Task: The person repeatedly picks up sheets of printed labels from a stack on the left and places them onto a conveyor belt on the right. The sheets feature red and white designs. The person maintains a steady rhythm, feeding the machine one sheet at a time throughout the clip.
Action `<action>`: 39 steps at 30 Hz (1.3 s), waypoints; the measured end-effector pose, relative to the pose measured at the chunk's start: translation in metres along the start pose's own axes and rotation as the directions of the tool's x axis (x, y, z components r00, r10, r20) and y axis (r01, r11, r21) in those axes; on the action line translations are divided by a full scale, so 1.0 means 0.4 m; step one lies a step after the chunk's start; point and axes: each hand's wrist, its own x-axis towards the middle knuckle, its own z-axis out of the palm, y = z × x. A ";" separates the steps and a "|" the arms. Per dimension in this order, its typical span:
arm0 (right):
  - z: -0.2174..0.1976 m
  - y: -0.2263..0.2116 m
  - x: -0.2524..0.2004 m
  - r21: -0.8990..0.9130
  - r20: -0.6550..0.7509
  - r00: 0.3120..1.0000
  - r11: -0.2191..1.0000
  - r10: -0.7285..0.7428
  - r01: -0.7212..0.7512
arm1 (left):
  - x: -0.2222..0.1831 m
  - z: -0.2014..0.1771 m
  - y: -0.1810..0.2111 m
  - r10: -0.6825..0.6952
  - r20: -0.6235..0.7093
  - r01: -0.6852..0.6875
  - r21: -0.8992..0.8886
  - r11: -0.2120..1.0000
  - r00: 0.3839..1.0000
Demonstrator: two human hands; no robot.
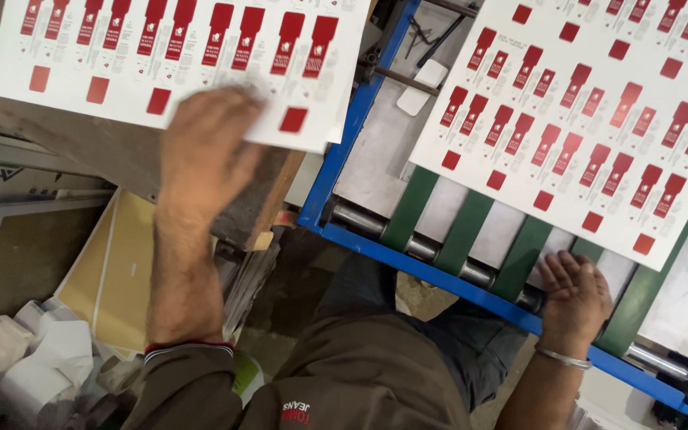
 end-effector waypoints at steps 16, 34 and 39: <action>0.531 -0.050 -0.249 0.023 0.695 0.719 0.999 0.018 -0.048 | 0.045 0.088 0.330 0.166 0.210 -0.152 -0.083 0.985 0.963; 0.041 -0.060 0.098 0.021 -0.290 0.892 0.929 -0.347 0.368 | 0.039 0.061 0.061 0.011 0.051 -0.019 0.160 0.987 0.999; -0.053 -0.006 0.071 0.018 -0.401 0.857 0.932 -0.325 0.362 | 0.017 0.067 0.057 0.014 -0.003 -0.013 0.148 0.989 1.000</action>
